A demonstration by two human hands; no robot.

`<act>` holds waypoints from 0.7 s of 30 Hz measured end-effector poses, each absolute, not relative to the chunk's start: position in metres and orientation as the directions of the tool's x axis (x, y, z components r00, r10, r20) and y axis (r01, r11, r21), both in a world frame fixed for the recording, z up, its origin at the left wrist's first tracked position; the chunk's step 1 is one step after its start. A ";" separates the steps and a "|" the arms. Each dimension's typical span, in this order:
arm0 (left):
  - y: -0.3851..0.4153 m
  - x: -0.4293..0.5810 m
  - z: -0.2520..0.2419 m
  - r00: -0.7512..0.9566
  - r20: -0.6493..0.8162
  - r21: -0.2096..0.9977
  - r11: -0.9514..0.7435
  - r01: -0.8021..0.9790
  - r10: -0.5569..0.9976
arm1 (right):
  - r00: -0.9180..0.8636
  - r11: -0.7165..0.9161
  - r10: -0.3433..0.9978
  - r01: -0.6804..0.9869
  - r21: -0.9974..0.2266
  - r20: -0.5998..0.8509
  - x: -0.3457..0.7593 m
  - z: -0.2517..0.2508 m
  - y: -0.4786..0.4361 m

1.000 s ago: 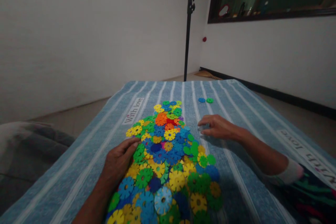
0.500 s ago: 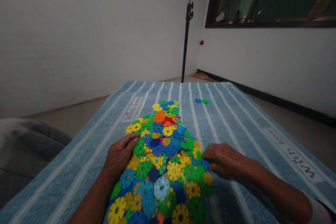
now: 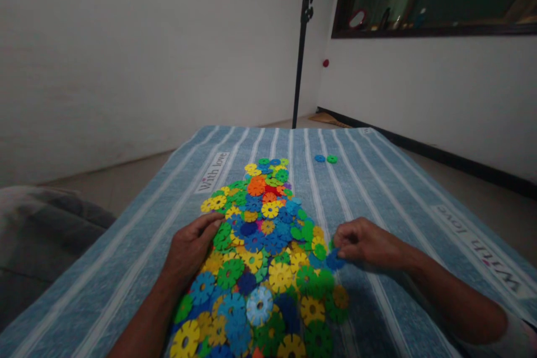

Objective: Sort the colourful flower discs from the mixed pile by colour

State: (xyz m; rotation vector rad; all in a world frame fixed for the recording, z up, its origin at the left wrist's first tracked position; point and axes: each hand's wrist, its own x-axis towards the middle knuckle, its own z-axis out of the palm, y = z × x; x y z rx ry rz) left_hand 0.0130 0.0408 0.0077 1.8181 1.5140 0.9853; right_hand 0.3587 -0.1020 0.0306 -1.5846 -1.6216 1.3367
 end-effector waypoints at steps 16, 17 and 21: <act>0.042 0.009 0.007 0.089 0.172 0.794 -0.192 0.577 0.981 | 0.039 -0.083 0.996 0.586 -0.806 -0.075 0.382 0.025 -0.050; 0.043 0.009 0.006 0.094 0.181 0.792 -0.202 0.576 0.979 | 0.048 -0.070 0.998 0.673 -0.736 -0.051 0.384 0.027 -0.044; 0.045 0.008 0.004 0.084 0.177 0.789 -0.193 0.584 0.981 | 0.005 -0.006 1.000 0.934 -0.359 -0.002 0.388 0.031 -0.032</act>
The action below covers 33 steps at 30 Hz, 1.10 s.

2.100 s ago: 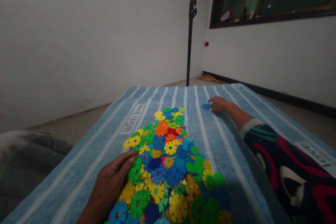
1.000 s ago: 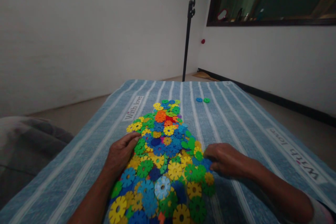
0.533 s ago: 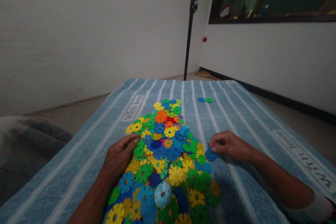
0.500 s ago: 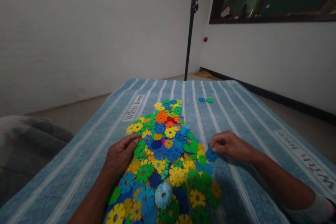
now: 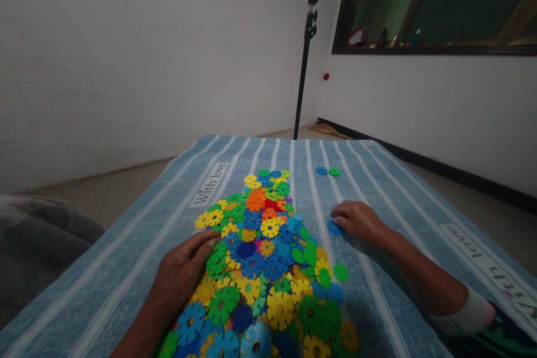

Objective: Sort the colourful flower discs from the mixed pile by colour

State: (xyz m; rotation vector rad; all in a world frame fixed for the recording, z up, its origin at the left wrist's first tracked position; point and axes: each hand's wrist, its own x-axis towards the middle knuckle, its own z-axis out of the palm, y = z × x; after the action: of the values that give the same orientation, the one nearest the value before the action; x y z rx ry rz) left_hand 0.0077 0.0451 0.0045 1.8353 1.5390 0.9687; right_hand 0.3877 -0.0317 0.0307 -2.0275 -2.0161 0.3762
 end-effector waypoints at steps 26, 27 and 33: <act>0.043 0.004 0.003 0.056 0.165 0.759 -0.162 0.631 0.985 | 0.034 -0.020 0.991 0.993 -0.114 0.127 0.455 0.026 0.134; 0.043 0.005 0.003 0.057 0.162 0.760 -0.161 0.630 0.985 | 0.033 -0.018 0.992 0.993 -0.117 0.123 0.455 0.024 0.136; 0.042 0.008 0.005 0.038 0.158 0.785 -0.149 0.601 0.987 | 0.034 -0.012 0.990 0.988 -0.154 0.137 0.458 0.026 0.133</act>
State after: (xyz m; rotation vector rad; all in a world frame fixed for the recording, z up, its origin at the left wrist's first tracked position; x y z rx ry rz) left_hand 0.0078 0.0419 0.0051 1.8015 1.6016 0.9638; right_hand 0.4580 0.1334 0.0256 -2.0983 -2.0505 0.0149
